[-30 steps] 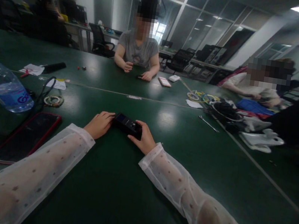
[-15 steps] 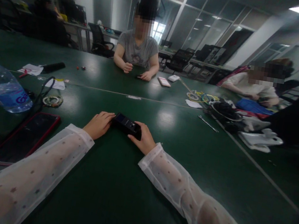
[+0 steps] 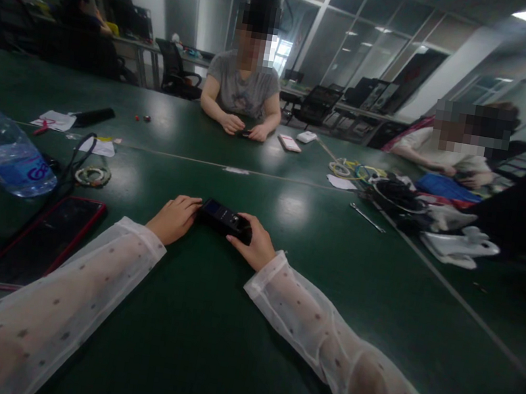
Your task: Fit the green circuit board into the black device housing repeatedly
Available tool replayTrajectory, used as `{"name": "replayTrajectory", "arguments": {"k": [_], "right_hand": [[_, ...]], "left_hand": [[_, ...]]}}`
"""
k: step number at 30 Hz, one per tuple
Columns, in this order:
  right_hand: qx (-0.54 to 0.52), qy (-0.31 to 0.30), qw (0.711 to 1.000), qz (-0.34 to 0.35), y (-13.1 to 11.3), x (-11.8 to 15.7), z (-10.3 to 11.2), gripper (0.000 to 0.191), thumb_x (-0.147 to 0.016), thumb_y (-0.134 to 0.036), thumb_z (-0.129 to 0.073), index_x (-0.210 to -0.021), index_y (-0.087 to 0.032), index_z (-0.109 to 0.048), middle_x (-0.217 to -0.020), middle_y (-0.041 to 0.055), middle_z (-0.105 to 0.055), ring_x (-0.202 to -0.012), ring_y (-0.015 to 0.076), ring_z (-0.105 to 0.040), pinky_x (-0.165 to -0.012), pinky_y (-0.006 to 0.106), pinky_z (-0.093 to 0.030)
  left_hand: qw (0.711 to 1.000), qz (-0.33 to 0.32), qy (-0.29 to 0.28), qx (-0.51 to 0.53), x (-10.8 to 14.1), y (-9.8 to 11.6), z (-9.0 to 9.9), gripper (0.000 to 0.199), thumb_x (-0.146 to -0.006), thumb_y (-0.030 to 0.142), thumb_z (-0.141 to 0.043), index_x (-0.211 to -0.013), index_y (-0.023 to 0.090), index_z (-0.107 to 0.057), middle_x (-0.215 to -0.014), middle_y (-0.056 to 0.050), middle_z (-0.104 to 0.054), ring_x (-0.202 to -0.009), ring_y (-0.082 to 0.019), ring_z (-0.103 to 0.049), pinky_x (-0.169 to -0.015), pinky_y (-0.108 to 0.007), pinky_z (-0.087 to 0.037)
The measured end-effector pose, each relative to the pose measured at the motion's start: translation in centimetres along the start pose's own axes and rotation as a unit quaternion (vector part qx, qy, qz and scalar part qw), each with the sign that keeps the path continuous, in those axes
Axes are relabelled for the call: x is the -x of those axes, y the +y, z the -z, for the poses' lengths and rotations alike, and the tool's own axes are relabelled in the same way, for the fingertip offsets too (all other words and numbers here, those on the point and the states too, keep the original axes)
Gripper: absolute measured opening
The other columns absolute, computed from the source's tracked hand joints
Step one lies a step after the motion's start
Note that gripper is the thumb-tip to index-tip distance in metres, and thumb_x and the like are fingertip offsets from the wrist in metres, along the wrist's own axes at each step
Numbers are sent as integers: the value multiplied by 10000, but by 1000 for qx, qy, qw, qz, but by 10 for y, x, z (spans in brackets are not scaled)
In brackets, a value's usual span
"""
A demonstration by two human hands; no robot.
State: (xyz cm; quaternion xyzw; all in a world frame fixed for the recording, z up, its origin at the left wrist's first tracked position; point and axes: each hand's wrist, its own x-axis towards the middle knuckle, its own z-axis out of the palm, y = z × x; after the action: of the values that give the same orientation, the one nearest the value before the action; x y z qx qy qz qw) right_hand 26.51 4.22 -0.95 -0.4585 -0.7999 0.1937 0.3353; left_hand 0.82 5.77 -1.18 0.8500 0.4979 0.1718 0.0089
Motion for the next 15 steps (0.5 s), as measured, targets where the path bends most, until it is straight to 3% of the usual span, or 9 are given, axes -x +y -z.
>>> {"name": "replayTrajectory", "arguments": {"k": [15], "right_hand": [[-22,51,998,20,3,1,-1,543,-786,-298,-683,-1263,-226,-434,-1170,104,-589,-1046,256,-607,-913,480,-513]], "left_hand": [[1000,-4,10,-18,-1,-2,-4,319,-938,185,-398,-1217,162,-551,-1352,-101,-512,-1208,-279,-450,-922,-449,-441]]}}
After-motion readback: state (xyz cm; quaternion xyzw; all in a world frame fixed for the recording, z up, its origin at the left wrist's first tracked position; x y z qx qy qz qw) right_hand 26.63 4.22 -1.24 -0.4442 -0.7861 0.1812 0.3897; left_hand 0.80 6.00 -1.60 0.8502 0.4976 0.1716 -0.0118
